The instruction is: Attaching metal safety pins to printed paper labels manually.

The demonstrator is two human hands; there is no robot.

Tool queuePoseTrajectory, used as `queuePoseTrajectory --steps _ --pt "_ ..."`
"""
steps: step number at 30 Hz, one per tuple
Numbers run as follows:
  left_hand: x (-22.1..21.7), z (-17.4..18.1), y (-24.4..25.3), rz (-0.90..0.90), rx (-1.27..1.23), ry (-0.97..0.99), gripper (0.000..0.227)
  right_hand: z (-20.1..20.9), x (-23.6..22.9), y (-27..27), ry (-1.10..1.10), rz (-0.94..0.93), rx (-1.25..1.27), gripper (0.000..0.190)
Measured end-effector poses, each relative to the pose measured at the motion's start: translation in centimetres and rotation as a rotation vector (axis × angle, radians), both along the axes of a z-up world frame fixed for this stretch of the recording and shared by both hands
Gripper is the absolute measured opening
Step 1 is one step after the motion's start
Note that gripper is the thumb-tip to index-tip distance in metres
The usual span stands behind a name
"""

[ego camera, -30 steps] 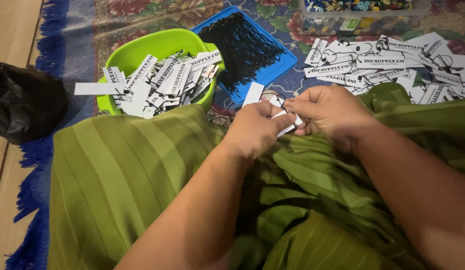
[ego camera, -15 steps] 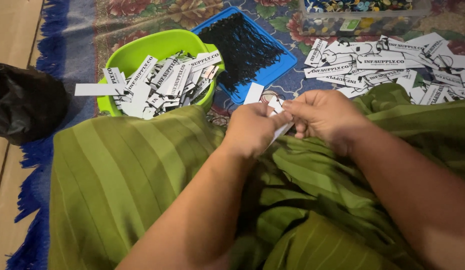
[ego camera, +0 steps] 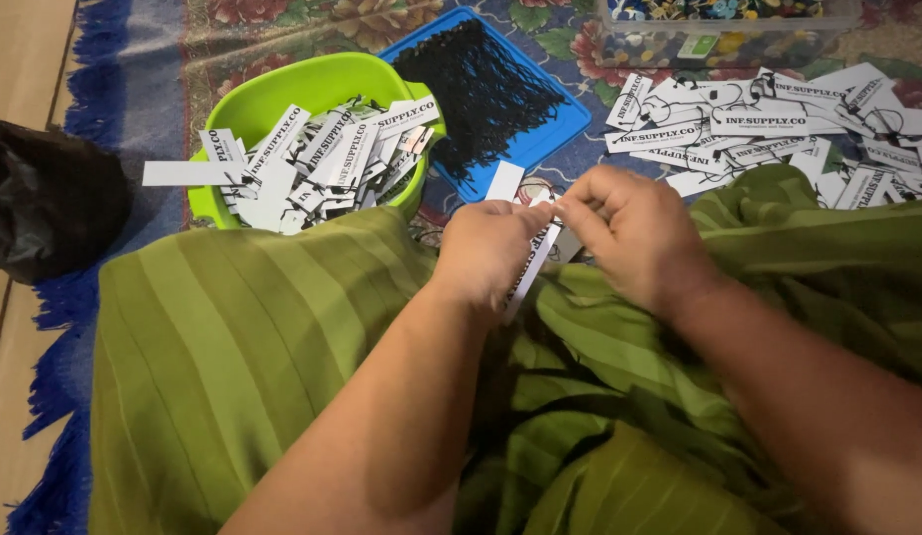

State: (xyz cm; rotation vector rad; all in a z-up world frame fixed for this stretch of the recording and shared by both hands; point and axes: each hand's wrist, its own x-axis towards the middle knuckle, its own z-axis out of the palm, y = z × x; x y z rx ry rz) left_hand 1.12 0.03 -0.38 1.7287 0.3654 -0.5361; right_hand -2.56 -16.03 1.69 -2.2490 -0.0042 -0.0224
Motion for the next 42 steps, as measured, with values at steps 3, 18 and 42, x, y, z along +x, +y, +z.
queuePoseTrajectory --steps 3,18,42 --pt "0.3 -0.4 -0.1 0.023 0.023 0.011 0.030 0.2 0.2 0.0 -0.256 0.127 -0.253 0.013" --pt "-0.1 1.6 1.6 0.075 0.344 -0.372 0.026 -1.3 0.7 -0.3 -0.198 0.208 -0.178 0.014" --pt "5.9 -6.0 -0.1 -0.055 0.536 0.062 0.046 -7.9 6.9 -0.7 0.490 0.064 -0.624 0.062"
